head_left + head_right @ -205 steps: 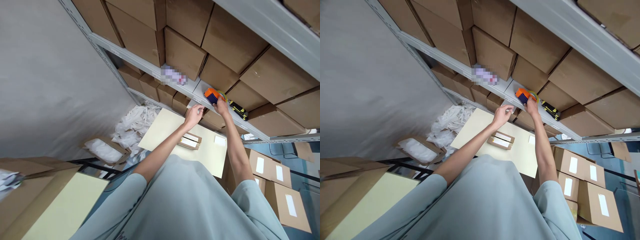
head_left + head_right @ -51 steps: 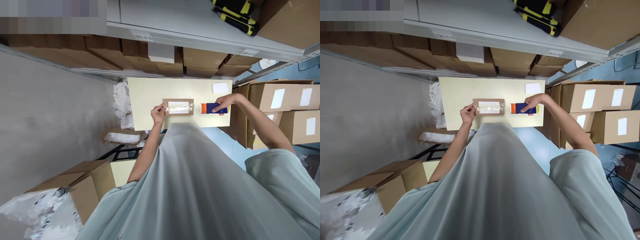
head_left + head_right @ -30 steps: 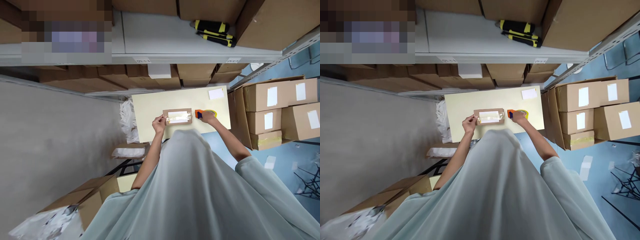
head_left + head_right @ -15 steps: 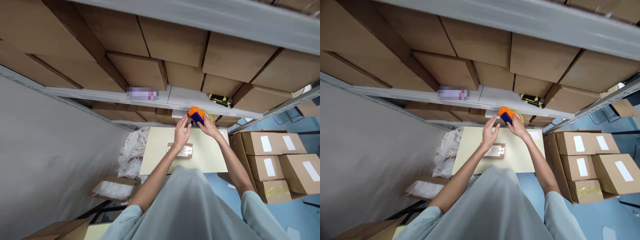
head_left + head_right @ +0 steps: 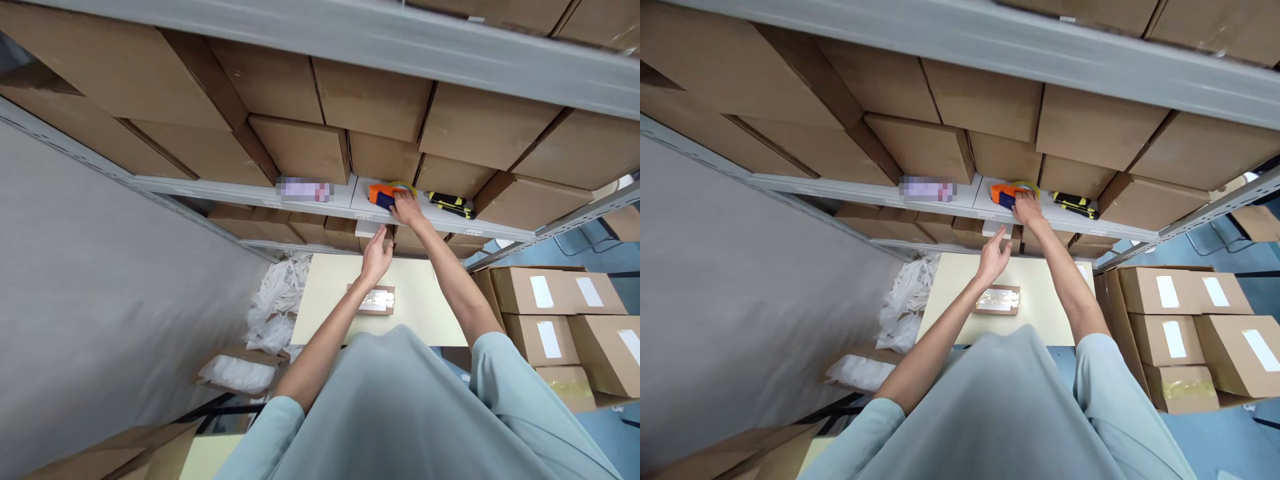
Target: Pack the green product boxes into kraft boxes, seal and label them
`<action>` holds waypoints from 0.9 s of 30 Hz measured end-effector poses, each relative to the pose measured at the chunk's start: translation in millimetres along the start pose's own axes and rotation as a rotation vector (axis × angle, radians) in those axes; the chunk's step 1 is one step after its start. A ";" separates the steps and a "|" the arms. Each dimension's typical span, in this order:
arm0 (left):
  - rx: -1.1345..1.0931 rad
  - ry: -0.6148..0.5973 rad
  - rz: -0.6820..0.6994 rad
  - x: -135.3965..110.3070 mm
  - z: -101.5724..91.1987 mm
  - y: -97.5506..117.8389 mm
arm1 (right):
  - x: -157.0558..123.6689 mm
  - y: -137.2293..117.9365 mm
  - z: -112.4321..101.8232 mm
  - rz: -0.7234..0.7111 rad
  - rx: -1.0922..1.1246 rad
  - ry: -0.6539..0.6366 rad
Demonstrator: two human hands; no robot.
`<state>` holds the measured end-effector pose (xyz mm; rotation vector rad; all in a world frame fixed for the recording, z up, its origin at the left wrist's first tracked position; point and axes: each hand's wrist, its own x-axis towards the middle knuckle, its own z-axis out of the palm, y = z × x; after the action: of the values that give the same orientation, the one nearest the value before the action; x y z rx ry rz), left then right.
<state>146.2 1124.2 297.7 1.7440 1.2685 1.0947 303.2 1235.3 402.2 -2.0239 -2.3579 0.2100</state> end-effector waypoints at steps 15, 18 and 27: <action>0.197 -0.103 -0.773 -183.0 -40.1 -148.9 | -269.0 -59.7 242.9 0.462 0.592 -0.370; 0.229 -0.077 -0.812 -179.3 -24.0 -147.2 | -259.5 -67.4 255.9 0.515 0.578 -0.434; 0.240 -0.216 -0.843 -173.4 -24.6 -165.0 | -250.8 -57.0 257.4 0.329 0.506 -0.589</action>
<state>36.0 1003.3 121.1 1.2100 1.7896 0.2696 258.3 958.1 170.9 -2.2516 -1.8706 1.4182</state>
